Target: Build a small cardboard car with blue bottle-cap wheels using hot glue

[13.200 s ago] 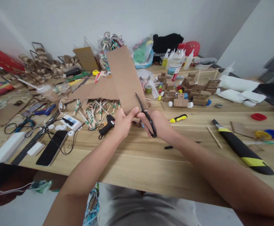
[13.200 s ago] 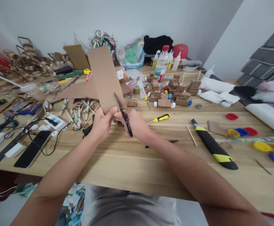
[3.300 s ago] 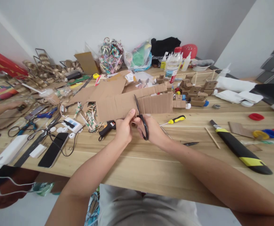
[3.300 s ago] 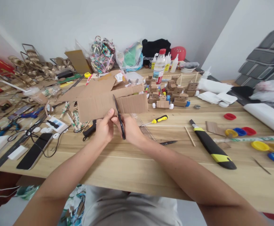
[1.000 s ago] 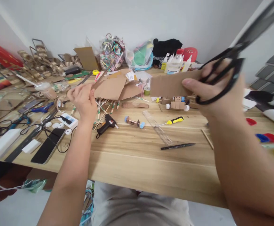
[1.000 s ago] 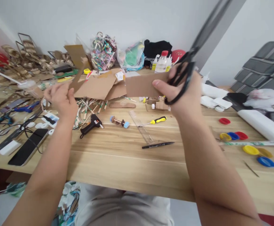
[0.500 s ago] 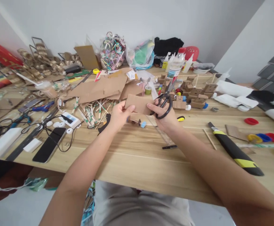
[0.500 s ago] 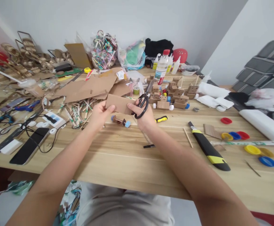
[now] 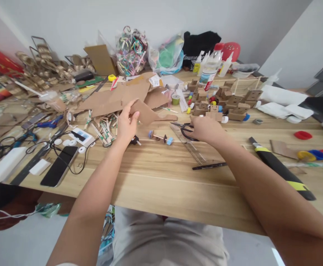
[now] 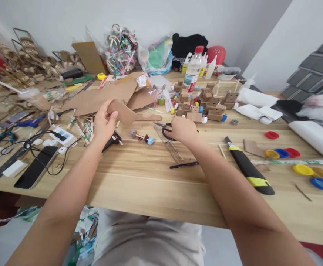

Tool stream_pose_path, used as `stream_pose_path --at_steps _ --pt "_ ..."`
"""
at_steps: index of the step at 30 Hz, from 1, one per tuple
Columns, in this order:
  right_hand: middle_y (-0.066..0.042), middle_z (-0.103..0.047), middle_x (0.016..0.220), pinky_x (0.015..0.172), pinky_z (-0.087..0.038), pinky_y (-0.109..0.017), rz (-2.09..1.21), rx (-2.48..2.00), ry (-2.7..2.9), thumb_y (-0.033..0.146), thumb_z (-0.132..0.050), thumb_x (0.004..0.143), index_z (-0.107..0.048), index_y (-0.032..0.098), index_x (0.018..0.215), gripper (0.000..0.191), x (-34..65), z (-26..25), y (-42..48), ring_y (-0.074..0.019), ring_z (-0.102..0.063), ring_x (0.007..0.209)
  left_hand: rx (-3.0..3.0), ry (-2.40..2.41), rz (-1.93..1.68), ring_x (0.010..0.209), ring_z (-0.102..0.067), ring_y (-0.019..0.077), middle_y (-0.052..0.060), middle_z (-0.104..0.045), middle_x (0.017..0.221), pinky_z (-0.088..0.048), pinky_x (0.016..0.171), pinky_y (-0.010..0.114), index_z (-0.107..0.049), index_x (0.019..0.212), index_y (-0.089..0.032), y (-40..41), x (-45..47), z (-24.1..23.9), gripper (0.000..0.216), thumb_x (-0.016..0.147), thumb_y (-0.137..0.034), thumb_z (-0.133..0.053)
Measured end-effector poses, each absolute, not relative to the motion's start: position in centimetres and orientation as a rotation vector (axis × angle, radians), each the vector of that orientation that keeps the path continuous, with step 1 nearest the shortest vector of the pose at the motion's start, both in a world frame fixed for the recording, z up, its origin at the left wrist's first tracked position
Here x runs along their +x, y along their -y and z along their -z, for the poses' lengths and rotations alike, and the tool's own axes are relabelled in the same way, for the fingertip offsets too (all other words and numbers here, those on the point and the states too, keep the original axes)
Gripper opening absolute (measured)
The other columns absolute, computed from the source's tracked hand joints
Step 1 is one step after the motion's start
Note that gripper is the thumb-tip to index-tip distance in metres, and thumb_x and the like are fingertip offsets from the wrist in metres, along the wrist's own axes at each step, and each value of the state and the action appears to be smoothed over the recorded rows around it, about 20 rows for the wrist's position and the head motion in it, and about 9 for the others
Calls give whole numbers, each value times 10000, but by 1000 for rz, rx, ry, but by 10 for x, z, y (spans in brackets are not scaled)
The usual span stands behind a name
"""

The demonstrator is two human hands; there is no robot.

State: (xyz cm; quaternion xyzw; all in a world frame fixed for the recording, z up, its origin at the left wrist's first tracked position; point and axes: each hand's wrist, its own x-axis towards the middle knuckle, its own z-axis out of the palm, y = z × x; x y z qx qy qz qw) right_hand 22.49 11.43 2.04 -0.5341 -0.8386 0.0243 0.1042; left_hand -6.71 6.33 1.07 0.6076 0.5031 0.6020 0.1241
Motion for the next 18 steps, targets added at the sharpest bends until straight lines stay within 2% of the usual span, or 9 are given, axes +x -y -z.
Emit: stream_pose_path --at_steps 2,4,7,10,14,18 --pt "-104 -727 688 611 -539 -372 -58 -1556 2519 419 -854 729 -630 263 675 278 228 -16 -116 -314 -738 747 1848 -1451 -1702 1304 -657 318 117 -741 1358 -523 1106 412 -735 1261 -263 -59 -63 -14 528 864 -611 -741" --pt "-134 -766 779 691 -567 -391 -57 -1567 2519 333 -864 735 -679 239 743 207 225 -17 -113 -336 -758 833 1883 -1427 -1659 1351 -634 323 107 -747 1360 -502 1142 418 -757 1232 -271 -56 -59 -17 469 870 -570 -745" --pt "-209 -796 1026 847 -568 -414 -76 -1500 2520 220 -748 864 -736 184 928 74 208 -26 -94 -359 -759 1026 1873 -1405 -1638 1377 -623 320 98 -755 1357 -478 1176 426 -766 1227 -276 -54 -56 -19 429 870 -513 -755" --pt "-186 -792 1169 894 -564 -399 -206 -1357 2633 300 -685 957 -728 188 1156 232 182 -34 -68 -338 -749 1108 1860 -1369 -1652 1380 -624 310 97 -755 1360 -476 1180 422 -765 1232 -276 -55 -56 -19 417 872 -485 -750" --pt "-217 -779 1212 893 -559 -382 -269 -1383 2741 214 -663 957 -722 156 1199 255 160 -37 -47 -348 -744 1149 1754 -1325 -1678 1351 -643 314 115 -748 1364 -504 1146 414 -764 1205 -259 -57 -53 -17 444 827 -489 -799" --pt "-215 -787 1211 958 -543 -384 -280 -1363 2796 116 -608 957 -723 128 1231 298 162 -42 -51 -343 -738 1190 1453 -1216 -1743 1248 -704 324 130 -785 1214 -565 1038 401 -750 1178 -247 -63 -51 -13 539 730 -507 -900"
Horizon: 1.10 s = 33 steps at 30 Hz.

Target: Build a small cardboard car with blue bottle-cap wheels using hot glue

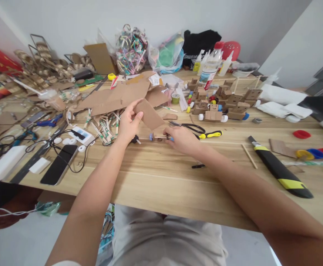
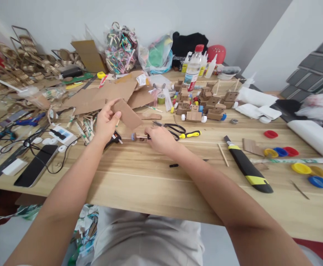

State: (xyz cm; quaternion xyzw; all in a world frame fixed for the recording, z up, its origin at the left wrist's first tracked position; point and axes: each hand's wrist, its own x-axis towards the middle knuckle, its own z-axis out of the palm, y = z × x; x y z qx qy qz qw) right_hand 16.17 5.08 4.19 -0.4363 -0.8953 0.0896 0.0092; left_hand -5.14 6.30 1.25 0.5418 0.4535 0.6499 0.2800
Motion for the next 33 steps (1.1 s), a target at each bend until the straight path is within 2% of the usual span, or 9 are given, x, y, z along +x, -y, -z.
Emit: stream_pose_path --at_steps 4,8,11,14,17,23,25,28,33 --pt "-180 -798 1207 998 -541 -387 -301 -1271 2862 70 -636 916 -725 150 1238 343 170 -43 -62 -326 -742 1194 1337 -1119 -1762 1189 -727 316 115 -788 1137 -582 978 388 -739 1154 -239 -74 -58 -3 600 675 -540 -940" --pt "-136 -805 1204 996 -568 -405 -442 -1166 2744 90 -725 848 -706 195 1273 438 180 -31 -74 -318 -746 1180 1473 -1072 -1699 1179 -715 292 88 -782 1167 -568 989 383 -720 1212 -240 -79 -66 3 609 732 -571 -895" --pt "-114 -796 1248 1020 -582 -432 -688 -974 2543 171 -777 819 -702 225 1279 469 189 -25 -84 -300 -743 1185 1455 -981 -1625 1084 -723 250 55 -780 1102 -568 938 346 -724 1198 -262 -74 -63 -1 547 746 -518 -894" --pt "-104 -804 1228 996 -601 -424 -1044 -813 2256 286 -697 907 -721 219 1207 309 193 -28 -86 -259 -755 1147 1344 -878 -1490 928 -708 195 11 -757 987 -571 860 314 -735 1128 -293 -64 -56 -8 439 739 -404 -904" --pt "-95 -822 1157 925 -613 -378 -1376 -791 2013 376 -699 930 -717 213 1143 268 188 -35 -78 -225 -765 1059 1271 -785 -1385 856 -680 165 -11 -723 906 -565 848 310 -733 1069 -297 -54 -46 -14 356 750 -312 -890" --pt "-7 -792 879 794 -593 -274 -1851 -732 1690 296 -937 649 -708 208 965 400 173 -37 -61 -151 -735 827 1250 -758 -1321 938 -714 199 -1 -735 908 -579 939 377 -721 1142 -289 -43 -30 -19 429 749 -336 -886" --pt "5 -762 816 692 -559 -237 -1832 -764 1647 294 -947 603 -707 201 869 371 172 -34 -63 -127 -693 740 1296 -816 -1324 1084 -723 236 25 -772 1043 -575 993 397 -699 1251 -292 -43 -28 -20 537 746 -349 -873" --pt "16 -719 723 590 -506 -230 -1613 -888 1660 264 -889 643 -688 198 773 248 174 -30 -71 -116 -632 631 1488 -1006 -1298 1256 -685 262 64 -779 1239 -533 1103 420 -692 1310 -248 -48 -32 -22 567 758 -276 -817" --pt "10 -718 695 726 -569 -309 -1088 -1019 1808 164 -731 737 -647 212 679 112 176 -23 -86 -176 -690 697 1845 -1466 -978 1197 -733 269 96 -814 1221 -517 1146 468 -784 1154 -179 -53 -50 -25 321 859 -212 -660"
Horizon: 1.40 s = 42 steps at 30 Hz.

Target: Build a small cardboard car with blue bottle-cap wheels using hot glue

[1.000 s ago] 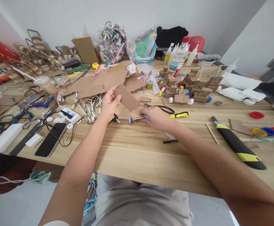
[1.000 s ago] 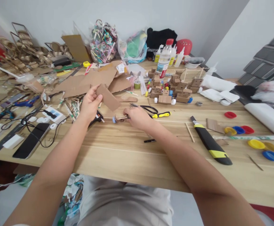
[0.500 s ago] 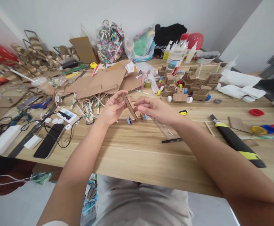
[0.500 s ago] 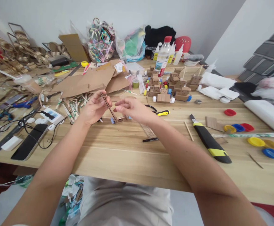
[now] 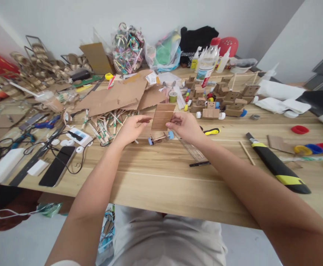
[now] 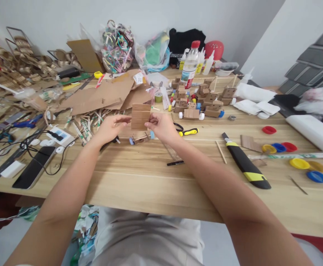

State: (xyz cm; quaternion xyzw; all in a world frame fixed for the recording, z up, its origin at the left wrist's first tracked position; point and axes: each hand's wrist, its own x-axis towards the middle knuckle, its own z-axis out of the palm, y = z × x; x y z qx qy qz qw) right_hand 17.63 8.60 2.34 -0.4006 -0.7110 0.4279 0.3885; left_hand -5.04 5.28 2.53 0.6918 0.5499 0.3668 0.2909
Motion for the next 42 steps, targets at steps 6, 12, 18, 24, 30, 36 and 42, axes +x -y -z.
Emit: stream_pose_path --at_steps 6,12,18,24,30,36,42 --pt "-17 -790 797 808 -568 -357 -771 -1136 1967 148 -695 782 -711 215 757 72 176 -10 -91 -232 -746 819 2124 -1456 -477 1321 -666 320 106 -731 1411 -492 1162 455 -697 1316 -201 -44 -52 -27 623 733 -350 -857" --pt "-29 -809 826 810 -571 -346 -747 -1194 2036 124 -694 801 -743 213 798 101 176 -1 -92 -234 -757 831 2211 -1732 -143 1254 -680 384 159 -750 1248 -502 1085 461 -641 1167 -154 -38 -23 -27 570 708 -359 -910" --pt "-31 -813 835 786 -557 -310 -741 -1199 2121 126 -700 815 -755 207 800 99 175 -6 -87 -214 -747 811 2222 -1733 -223 1186 -710 332 99 -777 1133 -488 1083 435 -609 1190 -179 -43 -23 -24 508 758 -255 -867" --pt "-46 -810 860 779 -545 -311 -705 -1226 2190 146 -675 824 -732 206 787 91 174 -9 -82 -222 -737 836 2216 -1663 -403 1061 -726 353 93 -779 1031 -528 999 458 -663 1001 -201 -49 -31 -12 392 700 -289 -896" --pt "-35 -806 843 765 -529 -305 -710 -1235 2238 126 -682 811 -735 207 783 101 176 -13 -84 -217 -724 809 2111 -1604 -527 1005 -721 318 82 -775 1041 -554 924 419 -693 1064 -192 -49 -33 -9 438 675 -252 -887" --pt "-34 -806 832 769 -523 -301 -715 -1291 2265 107 -687 810 -742 207 760 125 177 -19 -83 -219 -731 808 2100 -1564 -522 979 -711 292 67 -773 1001 -553 937 426 -707 1026 -190 -49 -34 -8 361 701 -255 -847" --pt "-47 -802 824 759 -516 -305 -651 -1257 2319 115 -659 832 -734 206 740 150 181 -23 -84 -222 -722 794 2117 -1605 -479 966 -699 291 57 -767 980 -537 929 439 -701 941 -195 -49 -29 -9 271 706 -258 -821"
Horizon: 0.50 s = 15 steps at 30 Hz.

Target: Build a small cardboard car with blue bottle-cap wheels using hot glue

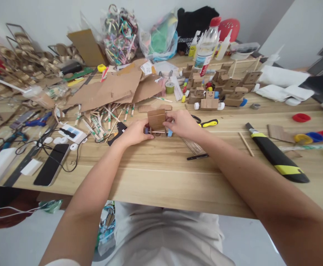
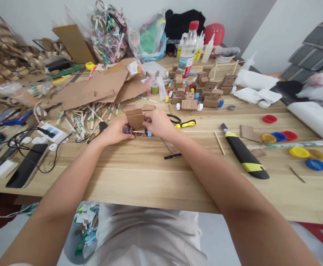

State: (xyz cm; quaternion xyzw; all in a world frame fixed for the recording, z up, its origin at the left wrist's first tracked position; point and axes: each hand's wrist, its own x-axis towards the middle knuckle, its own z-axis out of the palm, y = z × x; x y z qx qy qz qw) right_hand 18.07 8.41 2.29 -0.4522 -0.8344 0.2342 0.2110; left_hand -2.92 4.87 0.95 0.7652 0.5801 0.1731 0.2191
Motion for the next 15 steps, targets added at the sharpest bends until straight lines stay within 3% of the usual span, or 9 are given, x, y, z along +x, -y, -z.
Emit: stream_pose_path --at_steps 6,15 --pt "-73 -784 812 772 -510 -324 -536 -1331 2417 127 -654 845 -704 209 682 189 181 -25 -84 -248 -722 829 2100 -1591 -473 911 -688 278 41 -753 912 -528 874 417 -675 849 -208 -50 -26 -10 209 704 -272 -812" --pt "-74 -769 752 726 -512 -336 -452 -1280 2449 185 -657 841 -762 205 739 148 188 -24 -89 -252 -700 767 2104 -1569 -508 930 -689 283 36 -752 918 -534 888 422 -683 870 -222 -50 -29 -6 241 698 -311 -827"
